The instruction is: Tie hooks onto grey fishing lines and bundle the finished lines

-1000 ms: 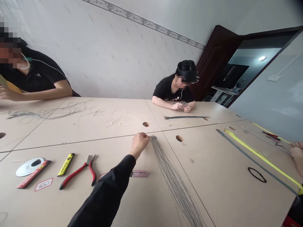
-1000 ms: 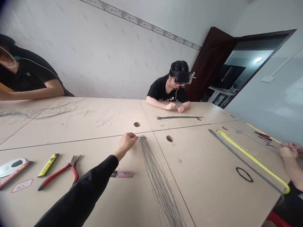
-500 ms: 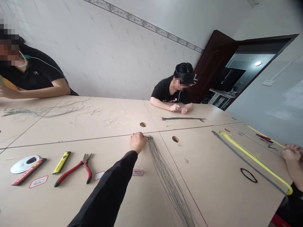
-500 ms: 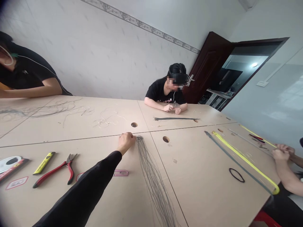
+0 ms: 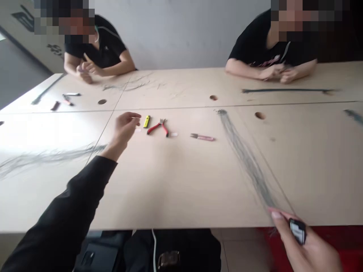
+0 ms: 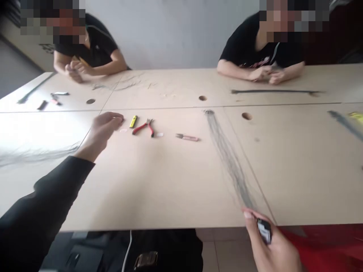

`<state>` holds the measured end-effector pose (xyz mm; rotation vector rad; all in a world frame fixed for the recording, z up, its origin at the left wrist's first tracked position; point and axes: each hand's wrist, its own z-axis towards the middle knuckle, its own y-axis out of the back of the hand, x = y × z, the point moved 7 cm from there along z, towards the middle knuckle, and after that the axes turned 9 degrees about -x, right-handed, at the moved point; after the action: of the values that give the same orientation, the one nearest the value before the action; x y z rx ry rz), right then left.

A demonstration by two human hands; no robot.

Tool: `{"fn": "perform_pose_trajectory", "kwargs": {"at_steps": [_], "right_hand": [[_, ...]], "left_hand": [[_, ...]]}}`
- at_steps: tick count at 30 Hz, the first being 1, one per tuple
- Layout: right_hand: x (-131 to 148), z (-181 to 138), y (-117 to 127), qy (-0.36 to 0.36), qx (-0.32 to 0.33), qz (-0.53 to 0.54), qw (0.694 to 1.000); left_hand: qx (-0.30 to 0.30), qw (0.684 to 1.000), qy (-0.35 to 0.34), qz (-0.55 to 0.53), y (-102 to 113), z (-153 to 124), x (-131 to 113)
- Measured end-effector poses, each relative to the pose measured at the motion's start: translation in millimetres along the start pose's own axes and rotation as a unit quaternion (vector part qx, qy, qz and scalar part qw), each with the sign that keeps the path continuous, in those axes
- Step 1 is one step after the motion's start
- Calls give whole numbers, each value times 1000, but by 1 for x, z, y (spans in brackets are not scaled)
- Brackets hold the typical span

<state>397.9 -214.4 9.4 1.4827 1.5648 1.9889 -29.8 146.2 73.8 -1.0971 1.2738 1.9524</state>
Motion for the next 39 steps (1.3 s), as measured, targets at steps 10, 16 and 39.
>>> {"fn": "perform_pose_trajectory", "kwargs": {"at_steps": [10, 16, 39], "right_hand": [[84, -8, -71, 175, 60, 88, 979], [94, -14, -78, 223, 32, 74, 971], [92, -16, -80, 238, -53, 25, 970]], "left_hand": [[-156, 981, 102, 54, 218, -145, 122], [-158, 985, 59, 36, 228, -180, 144], [-247, 946, -7, 211, 218, -183, 149]]}}
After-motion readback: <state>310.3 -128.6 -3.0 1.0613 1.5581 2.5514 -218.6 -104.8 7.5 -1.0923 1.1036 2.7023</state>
